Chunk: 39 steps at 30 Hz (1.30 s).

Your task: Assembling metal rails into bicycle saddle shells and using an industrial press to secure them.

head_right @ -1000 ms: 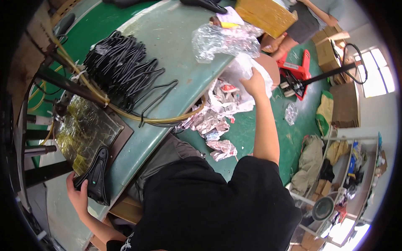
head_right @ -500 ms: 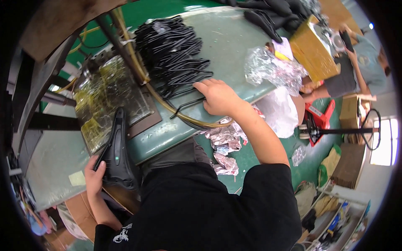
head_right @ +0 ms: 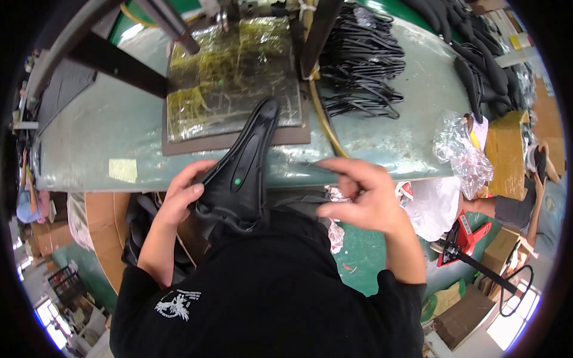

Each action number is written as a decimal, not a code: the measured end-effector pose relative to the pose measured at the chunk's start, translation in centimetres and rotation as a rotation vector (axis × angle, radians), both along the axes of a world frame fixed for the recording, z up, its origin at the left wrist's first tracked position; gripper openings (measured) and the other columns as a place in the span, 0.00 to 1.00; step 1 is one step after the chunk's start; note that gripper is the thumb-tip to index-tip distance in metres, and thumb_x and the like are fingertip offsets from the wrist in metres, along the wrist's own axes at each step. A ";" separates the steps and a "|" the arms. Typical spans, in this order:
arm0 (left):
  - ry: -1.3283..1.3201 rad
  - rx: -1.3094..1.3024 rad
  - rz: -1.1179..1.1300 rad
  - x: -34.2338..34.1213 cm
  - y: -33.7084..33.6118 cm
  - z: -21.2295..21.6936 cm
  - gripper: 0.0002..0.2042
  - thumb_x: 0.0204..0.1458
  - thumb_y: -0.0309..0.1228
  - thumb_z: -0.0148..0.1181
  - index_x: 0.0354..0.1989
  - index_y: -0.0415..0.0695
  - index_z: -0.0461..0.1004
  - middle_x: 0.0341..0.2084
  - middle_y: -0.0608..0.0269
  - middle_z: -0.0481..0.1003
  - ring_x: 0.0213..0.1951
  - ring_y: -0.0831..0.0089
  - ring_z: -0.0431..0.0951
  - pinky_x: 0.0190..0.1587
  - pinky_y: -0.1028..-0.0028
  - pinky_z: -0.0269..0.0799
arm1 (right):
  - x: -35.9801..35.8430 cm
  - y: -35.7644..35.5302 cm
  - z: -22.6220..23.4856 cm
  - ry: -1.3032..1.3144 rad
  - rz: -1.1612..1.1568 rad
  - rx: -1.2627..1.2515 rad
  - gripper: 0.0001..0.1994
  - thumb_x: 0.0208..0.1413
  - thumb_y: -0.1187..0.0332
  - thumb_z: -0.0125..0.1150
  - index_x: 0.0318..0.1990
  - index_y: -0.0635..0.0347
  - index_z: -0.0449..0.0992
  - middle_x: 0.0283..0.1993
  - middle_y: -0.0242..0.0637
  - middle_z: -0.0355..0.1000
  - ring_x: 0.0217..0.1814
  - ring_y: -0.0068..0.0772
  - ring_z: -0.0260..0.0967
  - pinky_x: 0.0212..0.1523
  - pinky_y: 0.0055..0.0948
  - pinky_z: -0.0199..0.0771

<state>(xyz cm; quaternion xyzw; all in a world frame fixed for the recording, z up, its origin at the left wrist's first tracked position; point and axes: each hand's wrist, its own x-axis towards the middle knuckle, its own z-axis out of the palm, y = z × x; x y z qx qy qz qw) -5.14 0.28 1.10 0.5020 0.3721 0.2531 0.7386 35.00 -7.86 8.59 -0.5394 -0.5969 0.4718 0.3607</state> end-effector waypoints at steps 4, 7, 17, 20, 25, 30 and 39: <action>-0.034 0.045 -0.073 0.8 0.7 1.9 0.28 0.62 0.33 0.63 0.70 0.33 0.72 0.64 0.55 0.76 0.66 0.66 0.74 0.71 0.66 0.64 | -5.0 0.9 -1.4 -0.139 0.163 0.264 0.15 0.53 0.72 0.79 0.49 0.60 0.87 0.23 0.30 0.68 0.22 0.27 0.66 0.24 0.29 0.65; -0.009 0.085 -0.057 0.6 -0.2 1.4 0.27 0.62 0.31 0.63 0.68 0.33 0.74 0.62 0.54 0.78 0.64 0.67 0.76 0.69 0.67 0.68 | -5.5 1.4 -1.8 -0.219 0.223 0.371 0.11 0.55 0.73 0.77 0.46 0.58 0.88 0.23 0.34 0.71 0.21 0.35 0.71 0.23 0.34 0.70; -0.071 0.095 -0.052 0.8 -1.4 0.9 0.26 0.61 0.30 0.64 0.67 0.33 0.76 0.60 0.52 0.80 0.60 0.67 0.79 0.66 0.68 0.70 | -6.5 2.1 -1.2 -0.314 0.381 0.496 0.12 0.51 0.74 0.78 0.44 0.59 0.88 0.22 0.32 0.67 0.19 0.35 0.69 0.20 0.34 0.68; -0.075 0.094 -0.068 0.9 -1.5 1.2 0.25 0.61 0.30 0.64 0.67 0.34 0.76 0.59 0.53 0.80 0.60 0.67 0.79 0.66 0.67 0.70 | -6.3 2.1 -1.3 -0.308 0.406 0.515 0.12 0.51 0.75 0.77 0.45 0.61 0.87 0.22 0.34 0.70 0.19 0.34 0.71 0.20 0.33 0.69; -0.067 0.064 -0.086 1.0 -2.1 0.7 0.25 0.61 0.30 0.64 0.67 0.35 0.77 0.58 0.55 0.81 0.59 0.69 0.79 0.65 0.69 0.71 | -6.6 2.0 -1.4 -0.307 0.450 0.522 0.13 0.50 0.75 0.78 0.44 0.60 0.88 0.22 0.31 0.66 0.17 0.33 0.67 0.19 0.33 0.66; -0.091 -0.008 -0.118 1.4 -2.4 -0.1 0.24 0.61 0.29 0.65 0.66 0.35 0.77 0.57 0.56 0.81 0.57 0.71 0.79 0.63 0.71 0.71 | -7.6 2.2 -1.7 -0.315 0.502 0.635 0.13 0.48 0.70 0.79 0.43 0.57 0.88 0.21 0.27 0.62 0.17 0.31 0.63 0.18 0.32 0.61; -0.038 0.178 -0.224 2.9 -1.9 0.0 0.23 0.59 0.28 0.67 0.64 0.36 0.79 0.55 0.50 0.83 0.58 0.65 0.81 0.63 0.68 0.72 | -8.7 2.3 -2.4 -0.304 0.488 0.646 0.13 0.47 0.68 0.80 0.41 0.55 0.87 0.22 0.26 0.62 0.18 0.31 0.64 0.18 0.33 0.62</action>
